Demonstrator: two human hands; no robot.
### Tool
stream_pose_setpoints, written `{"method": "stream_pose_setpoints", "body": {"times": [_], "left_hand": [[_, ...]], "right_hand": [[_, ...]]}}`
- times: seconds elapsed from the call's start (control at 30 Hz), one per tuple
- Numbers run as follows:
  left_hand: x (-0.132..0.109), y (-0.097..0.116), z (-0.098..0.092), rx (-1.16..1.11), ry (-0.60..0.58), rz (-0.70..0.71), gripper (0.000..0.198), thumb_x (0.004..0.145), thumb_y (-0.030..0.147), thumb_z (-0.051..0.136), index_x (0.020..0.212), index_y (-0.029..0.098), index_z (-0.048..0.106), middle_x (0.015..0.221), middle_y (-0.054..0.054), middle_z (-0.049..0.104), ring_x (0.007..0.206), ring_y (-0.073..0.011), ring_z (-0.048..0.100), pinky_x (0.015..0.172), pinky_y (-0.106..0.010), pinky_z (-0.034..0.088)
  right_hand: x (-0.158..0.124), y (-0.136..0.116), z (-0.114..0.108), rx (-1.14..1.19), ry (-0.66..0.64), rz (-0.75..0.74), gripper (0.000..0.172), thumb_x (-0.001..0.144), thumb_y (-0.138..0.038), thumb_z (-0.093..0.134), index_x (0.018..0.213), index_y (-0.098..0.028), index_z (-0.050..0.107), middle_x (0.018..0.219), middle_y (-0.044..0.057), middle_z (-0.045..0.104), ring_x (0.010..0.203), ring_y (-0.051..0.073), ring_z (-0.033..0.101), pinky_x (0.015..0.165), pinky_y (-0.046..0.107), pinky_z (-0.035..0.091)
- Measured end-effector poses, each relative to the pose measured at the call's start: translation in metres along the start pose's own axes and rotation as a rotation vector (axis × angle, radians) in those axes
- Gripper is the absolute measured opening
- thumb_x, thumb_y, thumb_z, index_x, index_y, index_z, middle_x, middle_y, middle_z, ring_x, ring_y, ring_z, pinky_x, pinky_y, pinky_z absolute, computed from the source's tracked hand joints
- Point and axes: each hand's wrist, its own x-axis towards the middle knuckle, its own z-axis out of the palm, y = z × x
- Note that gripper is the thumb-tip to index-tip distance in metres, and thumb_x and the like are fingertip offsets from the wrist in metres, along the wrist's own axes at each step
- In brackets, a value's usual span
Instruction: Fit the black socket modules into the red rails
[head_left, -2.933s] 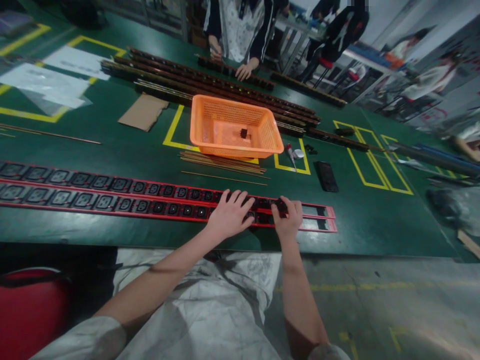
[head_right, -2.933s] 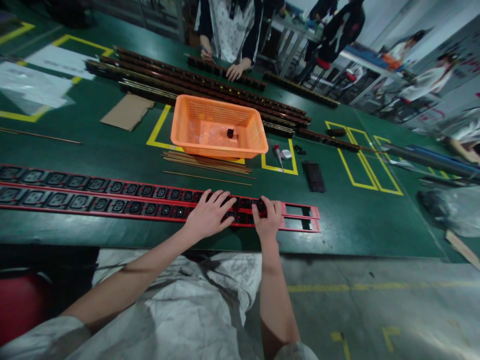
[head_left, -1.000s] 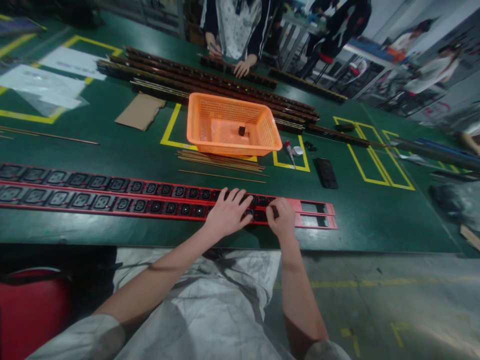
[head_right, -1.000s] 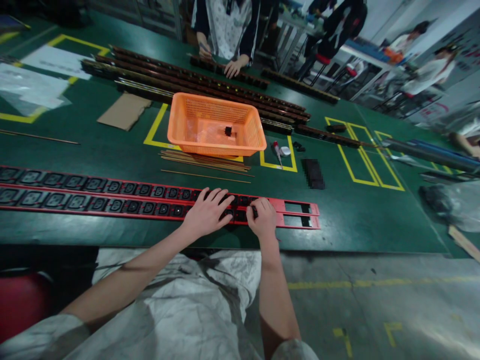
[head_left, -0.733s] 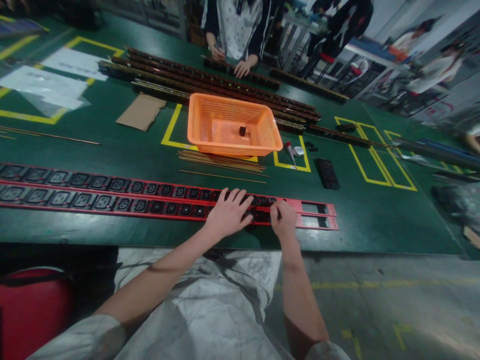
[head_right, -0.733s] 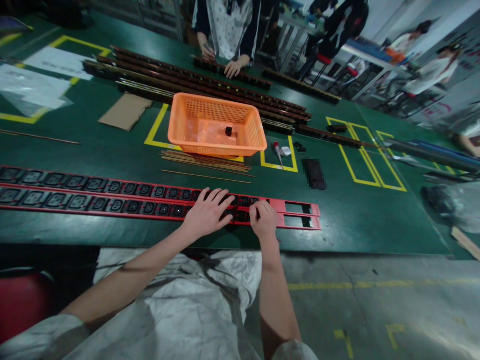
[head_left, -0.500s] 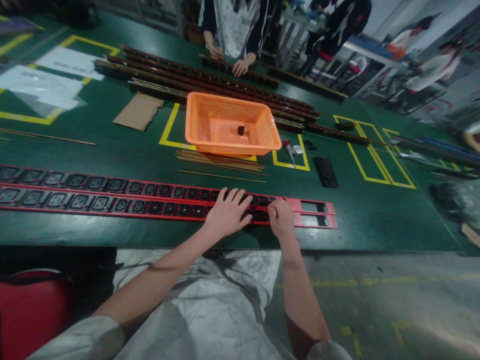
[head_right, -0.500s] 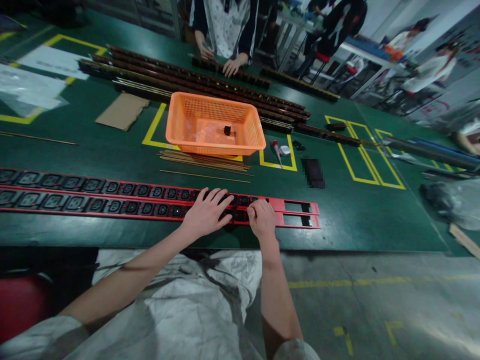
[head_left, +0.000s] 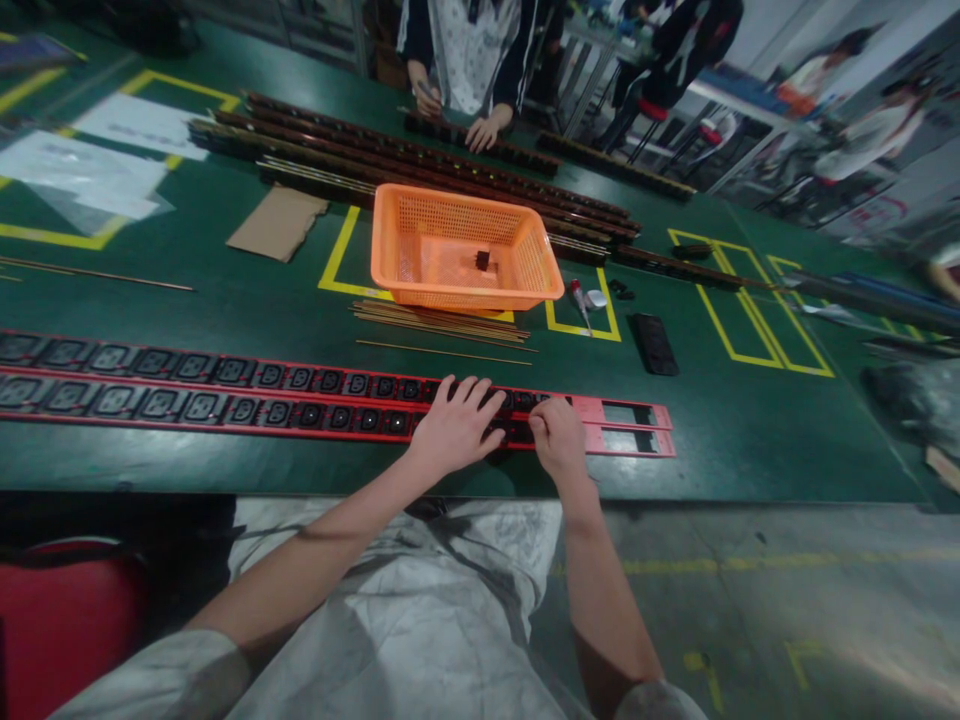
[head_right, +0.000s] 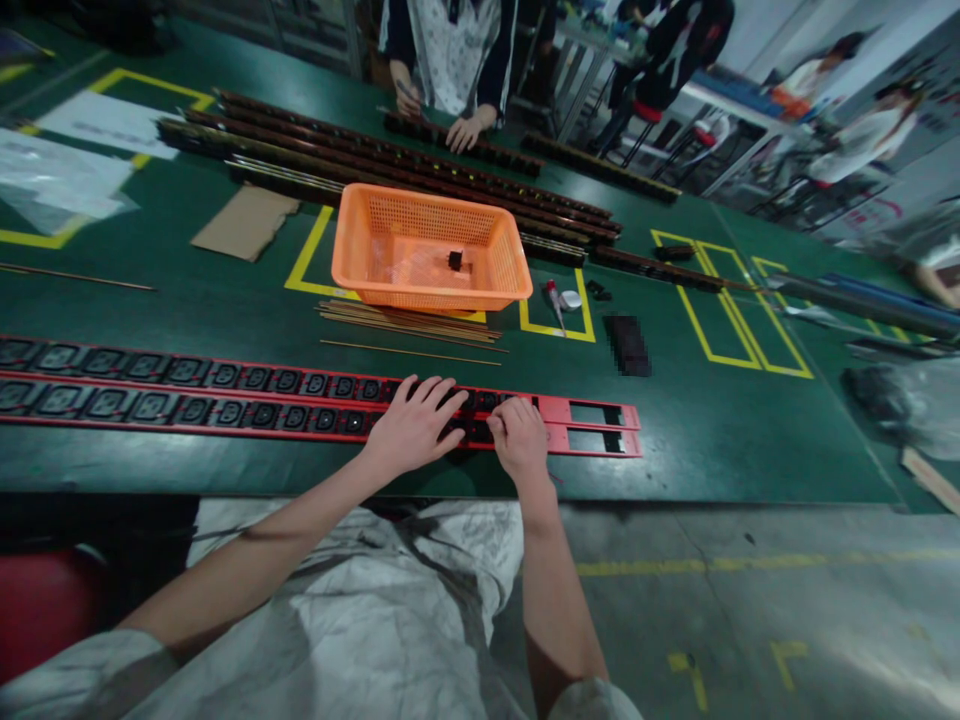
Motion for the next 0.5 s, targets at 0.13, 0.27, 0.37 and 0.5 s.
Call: {"method": "stream_pose_setpoints", "body": {"times": [0.13, 0.27, 0.37, 0.5], "left_hand": [[-0.0001, -0.0001, -0.0001, -0.007, 0.003, 0.0, 0.053, 0.097, 0.049, 0.047, 0.142, 0.022, 0.055, 0.15, -0.013, 0.054, 0.136, -0.0334, 0.047, 0.117, -0.057, 0.031], [-0.0002, -0.0005, 0.0013, -0.007, 0.008, -0.002, 0.053, 0.097, 0.049, 0.048, 0.142, 0.023, 0.055, 0.15, -0.013, 0.054, 0.137, -0.0332, 0.047, 0.117, -0.057, 0.031], [-0.0001, -0.0006, 0.002, -0.002, 0.007, -0.005, 0.053, 0.097, 0.048, 0.048, 0.143, 0.023, 0.054, 0.15, -0.012, 0.053, 0.138, -0.0328, 0.046, 0.118, -0.057, 0.03], [0.0001, -0.0002, 0.0007, -0.002, 0.0, -0.003, 0.052, 0.097, 0.049, 0.048, 0.142, 0.024, 0.055, 0.15, -0.012, 0.053, 0.138, -0.0324, 0.046, 0.118, -0.056, 0.031]], "right_hand": [[-0.0006, 0.0007, 0.0008, -0.022, 0.01, 0.016, 0.042, 0.107, -0.049, 0.032, 0.083, -0.024, 0.056, 0.083, 0.005, 0.064, 0.082, 0.021, 0.054, 0.073, 0.036, 0.038], [-0.0022, 0.0015, 0.0027, -0.032, 0.036, 0.015, 0.049, 0.107, -0.053, 0.027, 0.081, -0.024, 0.057, 0.08, 0.005, 0.063, 0.079, 0.021, 0.055, 0.072, 0.036, 0.037], [-0.0043, 0.0004, 0.0048, -0.044, 0.052, 0.0, 0.053, 0.107, -0.054, 0.023, 0.081, -0.024, 0.057, 0.079, 0.004, 0.063, 0.078, 0.02, 0.056, 0.071, 0.036, 0.035], [-0.0048, -0.0028, 0.0067, -0.053, 0.063, 0.013, 0.054, 0.106, -0.056, 0.022, 0.082, -0.024, 0.057, 0.08, 0.005, 0.063, 0.079, 0.021, 0.056, 0.072, 0.037, 0.035]]}}
